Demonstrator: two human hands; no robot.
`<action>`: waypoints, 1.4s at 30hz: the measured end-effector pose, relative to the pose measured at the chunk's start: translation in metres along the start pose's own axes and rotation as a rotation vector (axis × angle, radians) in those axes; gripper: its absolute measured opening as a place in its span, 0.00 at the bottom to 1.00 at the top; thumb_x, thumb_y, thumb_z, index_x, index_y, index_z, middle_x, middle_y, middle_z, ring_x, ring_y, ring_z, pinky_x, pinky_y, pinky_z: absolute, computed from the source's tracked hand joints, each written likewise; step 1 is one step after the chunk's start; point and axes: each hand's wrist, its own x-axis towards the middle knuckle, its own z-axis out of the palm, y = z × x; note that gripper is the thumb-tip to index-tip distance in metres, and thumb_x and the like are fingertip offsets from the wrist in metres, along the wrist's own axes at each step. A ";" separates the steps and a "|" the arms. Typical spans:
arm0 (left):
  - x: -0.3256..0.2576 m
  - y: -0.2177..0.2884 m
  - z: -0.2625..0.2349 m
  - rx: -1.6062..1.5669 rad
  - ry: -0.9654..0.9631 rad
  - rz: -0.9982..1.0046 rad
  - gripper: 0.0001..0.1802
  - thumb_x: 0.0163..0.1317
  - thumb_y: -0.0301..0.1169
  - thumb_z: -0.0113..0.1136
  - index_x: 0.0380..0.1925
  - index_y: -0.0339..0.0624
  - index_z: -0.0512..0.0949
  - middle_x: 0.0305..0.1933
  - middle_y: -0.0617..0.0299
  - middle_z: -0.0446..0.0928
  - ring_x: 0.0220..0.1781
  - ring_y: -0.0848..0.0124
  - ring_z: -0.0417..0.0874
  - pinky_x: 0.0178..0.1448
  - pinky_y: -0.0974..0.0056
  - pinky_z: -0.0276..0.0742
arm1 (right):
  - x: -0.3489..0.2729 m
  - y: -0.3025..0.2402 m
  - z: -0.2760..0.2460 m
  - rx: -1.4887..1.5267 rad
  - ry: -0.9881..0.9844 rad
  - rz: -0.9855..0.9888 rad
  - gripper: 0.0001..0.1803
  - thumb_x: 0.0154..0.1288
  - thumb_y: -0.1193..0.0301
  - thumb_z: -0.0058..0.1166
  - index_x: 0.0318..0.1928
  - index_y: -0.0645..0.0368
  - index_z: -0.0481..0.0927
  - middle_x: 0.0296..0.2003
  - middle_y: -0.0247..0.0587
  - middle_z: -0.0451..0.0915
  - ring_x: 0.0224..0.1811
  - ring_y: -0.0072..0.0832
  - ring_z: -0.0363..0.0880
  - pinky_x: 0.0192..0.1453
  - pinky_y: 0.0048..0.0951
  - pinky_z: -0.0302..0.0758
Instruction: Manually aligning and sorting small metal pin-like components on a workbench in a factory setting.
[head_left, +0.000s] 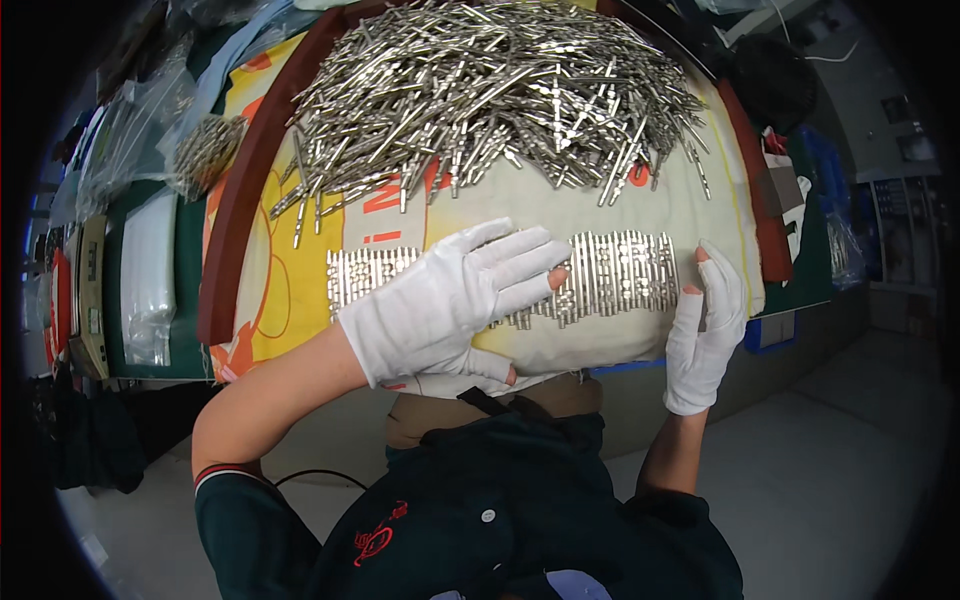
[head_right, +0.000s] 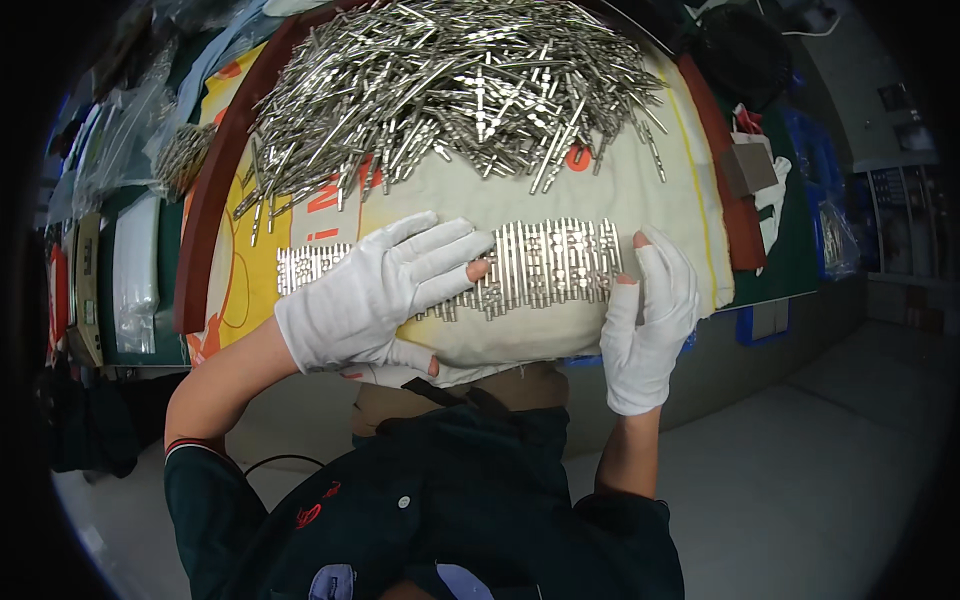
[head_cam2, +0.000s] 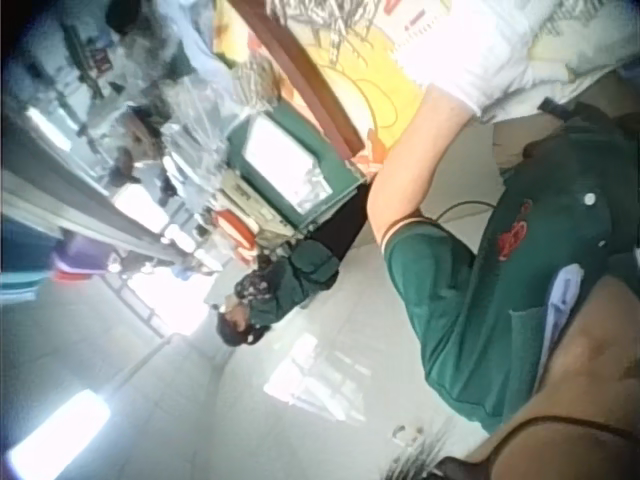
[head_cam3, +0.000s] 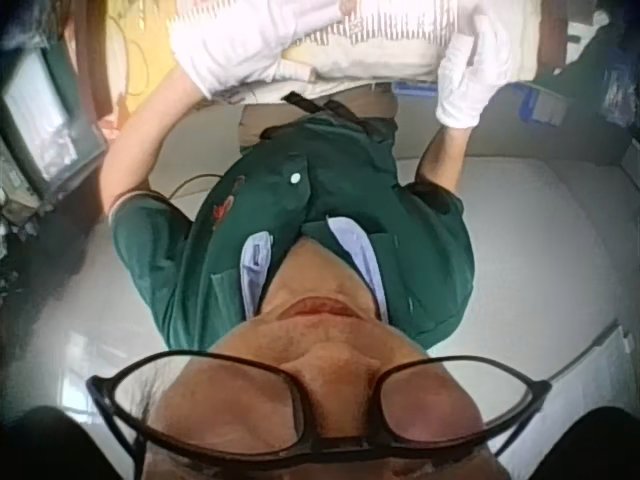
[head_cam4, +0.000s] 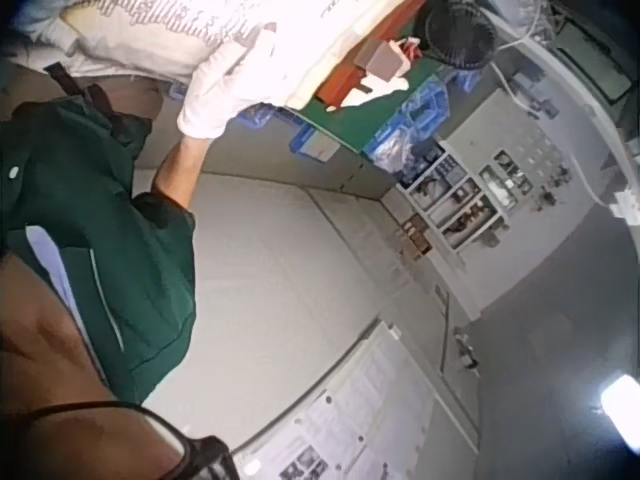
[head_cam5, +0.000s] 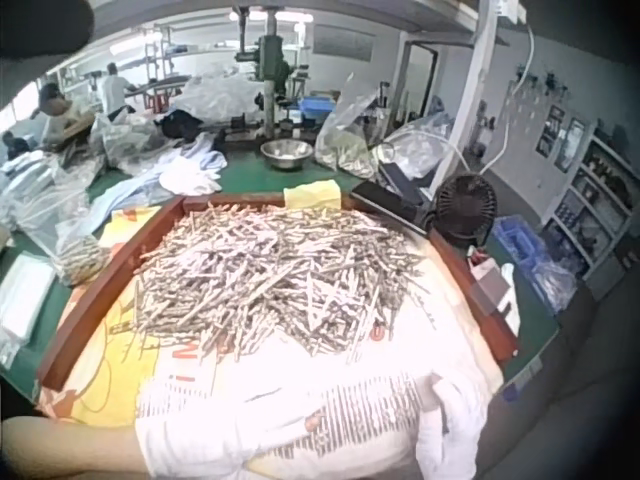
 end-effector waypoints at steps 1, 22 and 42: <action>0.008 -0.001 0.000 -0.004 -0.042 0.022 0.56 0.47 0.62 0.63 0.70 0.38 0.59 0.74 0.48 0.59 0.75 0.51 0.62 0.77 0.45 0.55 | -0.003 0.008 -0.003 -0.024 0.012 0.018 0.18 0.67 0.77 0.51 0.57 0.64 0.77 0.53 0.51 0.78 0.55 0.42 0.78 0.61 0.39 0.72; 0.145 0.002 0.032 -0.023 -0.164 0.263 0.58 0.47 0.66 0.61 0.71 0.38 0.58 0.76 0.47 0.56 0.77 0.50 0.58 0.77 0.48 0.54 | -0.006 0.044 0.004 0.476 0.458 0.639 0.11 0.71 0.74 0.50 0.40 0.69 0.84 0.20 0.33 0.77 0.19 0.16 0.71 0.27 0.20 0.69; -0.026 -0.006 -0.016 0.142 -0.321 -0.036 0.56 0.54 0.70 0.51 0.73 0.41 0.57 0.76 0.47 0.58 0.76 0.48 0.60 0.77 0.43 0.52 | -0.006 0.045 0.009 0.580 0.545 0.678 0.14 0.74 0.70 0.48 0.42 0.70 0.82 0.19 0.33 0.75 0.22 0.18 0.75 0.25 0.18 0.71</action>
